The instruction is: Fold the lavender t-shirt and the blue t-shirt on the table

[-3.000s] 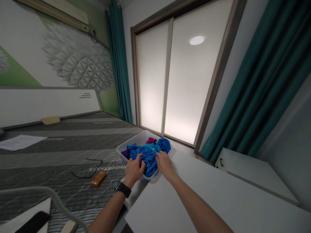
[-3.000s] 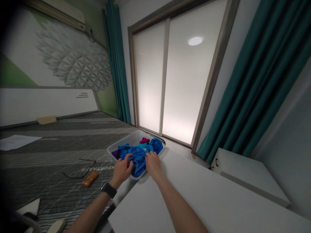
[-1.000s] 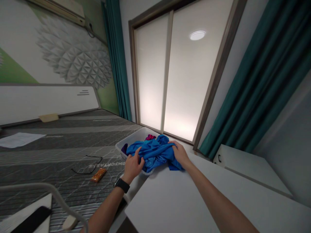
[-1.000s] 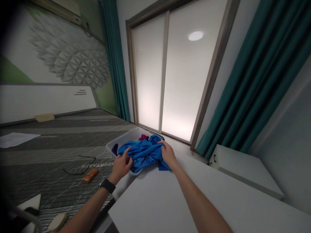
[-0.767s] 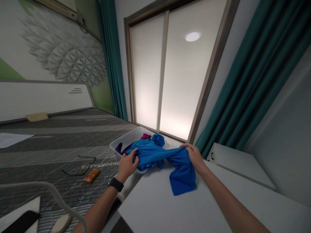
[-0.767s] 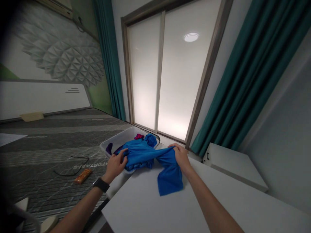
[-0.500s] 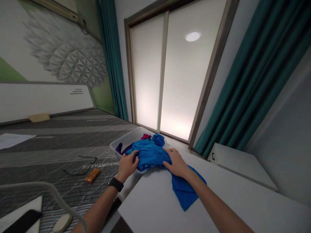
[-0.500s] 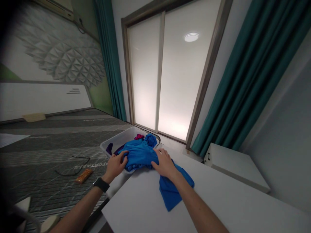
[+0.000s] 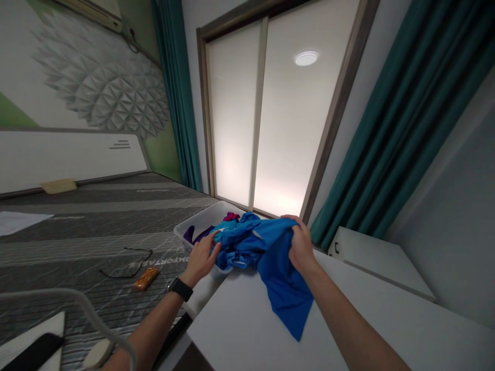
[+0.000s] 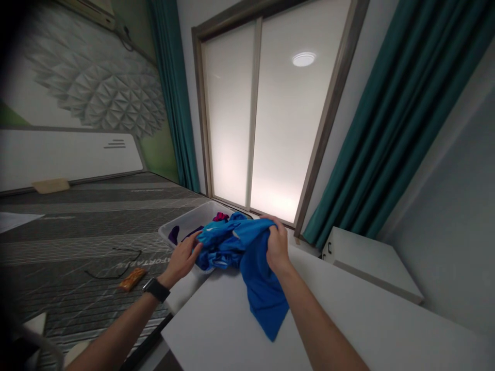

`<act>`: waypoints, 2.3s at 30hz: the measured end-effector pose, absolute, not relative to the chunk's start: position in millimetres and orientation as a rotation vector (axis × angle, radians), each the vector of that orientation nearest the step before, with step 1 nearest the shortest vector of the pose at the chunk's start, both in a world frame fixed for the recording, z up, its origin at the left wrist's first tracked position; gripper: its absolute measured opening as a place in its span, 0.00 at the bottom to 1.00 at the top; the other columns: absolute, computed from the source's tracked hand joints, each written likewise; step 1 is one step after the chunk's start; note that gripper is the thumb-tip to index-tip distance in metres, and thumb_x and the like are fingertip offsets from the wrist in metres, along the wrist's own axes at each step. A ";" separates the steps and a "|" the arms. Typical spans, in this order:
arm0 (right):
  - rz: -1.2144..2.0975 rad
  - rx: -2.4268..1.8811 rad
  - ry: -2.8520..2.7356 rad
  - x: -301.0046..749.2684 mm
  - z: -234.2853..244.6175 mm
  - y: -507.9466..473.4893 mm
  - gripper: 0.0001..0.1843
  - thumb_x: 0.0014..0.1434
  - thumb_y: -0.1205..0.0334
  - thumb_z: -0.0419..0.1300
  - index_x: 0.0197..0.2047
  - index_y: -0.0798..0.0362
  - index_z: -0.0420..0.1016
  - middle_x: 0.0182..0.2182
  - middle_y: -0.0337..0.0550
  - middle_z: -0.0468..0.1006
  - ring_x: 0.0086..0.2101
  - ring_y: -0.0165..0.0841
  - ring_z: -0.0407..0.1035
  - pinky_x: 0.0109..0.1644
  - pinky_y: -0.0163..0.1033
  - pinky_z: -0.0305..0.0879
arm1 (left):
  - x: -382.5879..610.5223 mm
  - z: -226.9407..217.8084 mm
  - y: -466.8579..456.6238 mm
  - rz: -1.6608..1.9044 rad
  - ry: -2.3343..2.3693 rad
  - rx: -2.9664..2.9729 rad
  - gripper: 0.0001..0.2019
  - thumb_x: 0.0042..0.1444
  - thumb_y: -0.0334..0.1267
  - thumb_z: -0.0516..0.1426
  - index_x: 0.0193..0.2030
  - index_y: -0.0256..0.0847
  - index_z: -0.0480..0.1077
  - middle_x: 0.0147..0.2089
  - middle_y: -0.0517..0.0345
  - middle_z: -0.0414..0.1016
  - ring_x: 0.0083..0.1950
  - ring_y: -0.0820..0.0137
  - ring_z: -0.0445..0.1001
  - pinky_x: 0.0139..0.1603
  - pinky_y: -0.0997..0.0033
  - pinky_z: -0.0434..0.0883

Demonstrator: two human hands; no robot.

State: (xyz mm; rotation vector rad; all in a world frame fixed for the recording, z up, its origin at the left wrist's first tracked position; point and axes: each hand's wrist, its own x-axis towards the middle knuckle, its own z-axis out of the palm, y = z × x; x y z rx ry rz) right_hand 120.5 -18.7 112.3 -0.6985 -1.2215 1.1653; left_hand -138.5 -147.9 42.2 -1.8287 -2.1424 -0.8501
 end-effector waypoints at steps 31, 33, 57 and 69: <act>0.435 -1.329 -1.910 316.8 15.1 -118.2 0.21 0.61 0.56 0.51 0.55 0.49 0.72 0.48 0.48 0.77 0.50 0.42 0.69 0.59 0.51 0.61 | 102.8 51.5 -97.3 -1.624 -1.563 -3.128 0.19 0.63 0.43 0.53 0.59 0.43 0.65 0.52 0.53 0.73 0.53 0.63 0.70 0.59 0.63 0.65; 0.541 -1.344 -1.776 325.7 21.6 -116.5 0.19 0.62 0.55 0.48 0.48 0.50 0.76 0.44 0.47 0.79 0.48 0.41 0.71 0.56 0.48 0.63 | 93.5 50.7 -98.6 -1.557 -1.590 -3.080 0.20 0.66 0.45 0.49 0.62 0.43 0.61 0.50 0.53 0.73 0.51 0.64 0.71 0.57 0.63 0.66; -0.105 -1.262 -2.102 346.7 18.6 -118.6 0.24 0.65 0.62 0.48 0.64 0.48 0.61 0.58 0.49 0.68 0.59 0.41 0.60 0.65 0.56 0.53 | 99.8 22.2 -90.4 -0.887 -1.528 -3.005 0.14 0.68 0.41 0.44 0.37 0.42 0.67 0.37 0.55 0.71 0.41 0.65 0.70 0.44 0.67 0.66; 0.181 -1.312 -2.396 337.6 1.8 -122.6 0.28 0.59 0.65 0.55 0.64 0.48 0.63 0.61 0.48 0.66 0.63 0.40 0.57 0.69 0.58 0.44 | 83.0 25.5 -89.3 -0.529 -1.599 -2.869 0.11 0.66 0.38 0.47 0.47 0.43 0.69 0.44 0.51 0.75 0.46 0.62 0.74 0.49 0.64 0.67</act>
